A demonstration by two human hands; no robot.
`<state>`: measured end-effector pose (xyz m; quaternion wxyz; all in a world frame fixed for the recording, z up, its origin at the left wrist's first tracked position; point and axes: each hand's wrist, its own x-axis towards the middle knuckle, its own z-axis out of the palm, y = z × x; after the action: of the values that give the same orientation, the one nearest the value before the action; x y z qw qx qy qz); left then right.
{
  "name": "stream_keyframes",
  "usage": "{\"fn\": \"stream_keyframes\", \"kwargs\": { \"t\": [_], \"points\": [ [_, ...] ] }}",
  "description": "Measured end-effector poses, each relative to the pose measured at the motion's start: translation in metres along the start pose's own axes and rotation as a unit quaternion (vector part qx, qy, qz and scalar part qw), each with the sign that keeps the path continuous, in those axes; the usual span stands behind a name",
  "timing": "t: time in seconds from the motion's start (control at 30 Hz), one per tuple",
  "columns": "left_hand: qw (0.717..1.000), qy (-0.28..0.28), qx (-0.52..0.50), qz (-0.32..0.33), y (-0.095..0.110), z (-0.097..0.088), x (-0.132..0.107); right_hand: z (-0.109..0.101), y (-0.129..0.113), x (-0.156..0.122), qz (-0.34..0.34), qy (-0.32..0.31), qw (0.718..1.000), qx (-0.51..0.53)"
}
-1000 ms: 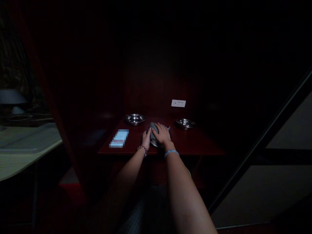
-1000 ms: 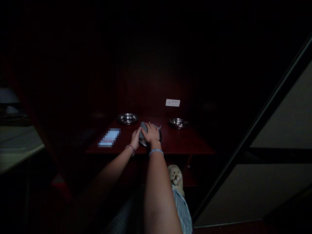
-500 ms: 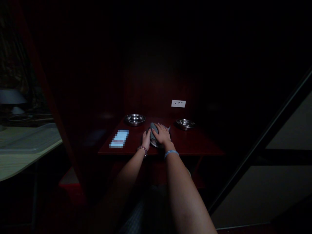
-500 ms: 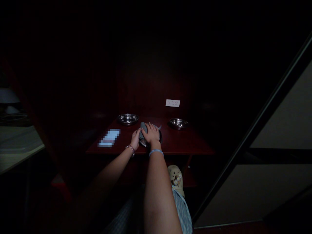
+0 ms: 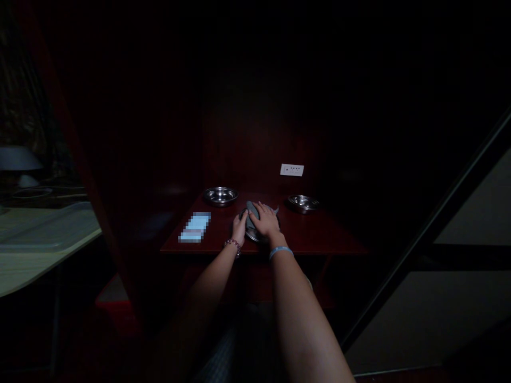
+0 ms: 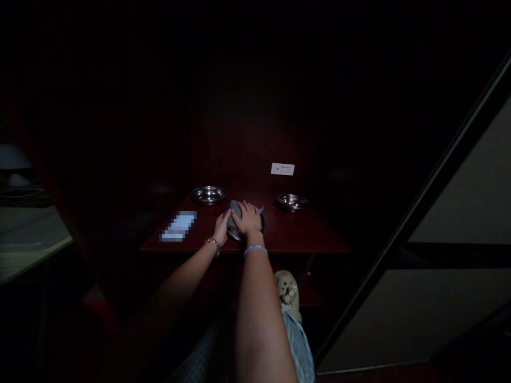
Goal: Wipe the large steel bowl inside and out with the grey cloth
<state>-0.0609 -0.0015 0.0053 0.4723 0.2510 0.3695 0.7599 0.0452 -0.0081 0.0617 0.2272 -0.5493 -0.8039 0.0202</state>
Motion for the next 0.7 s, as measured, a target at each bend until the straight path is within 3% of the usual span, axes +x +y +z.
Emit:
{"fn": "stream_keyframes", "kwargs": {
  "t": [0.47, 0.7],
  "points": [
    [0.999, -0.035, -0.014, -0.009, -0.0010, -0.0024, 0.0004, -0.0029, 0.0001, -0.0018, -0.001, -0.006, 1.000, 0.011],
    [1.000, 0.003, 0.003, -0.003, -0.0061, -0.0019, 0.0053, -0.0039, -0.0031, -0.0006, 0.014, -0.025, 1.000, 0.012]
  ]
}}
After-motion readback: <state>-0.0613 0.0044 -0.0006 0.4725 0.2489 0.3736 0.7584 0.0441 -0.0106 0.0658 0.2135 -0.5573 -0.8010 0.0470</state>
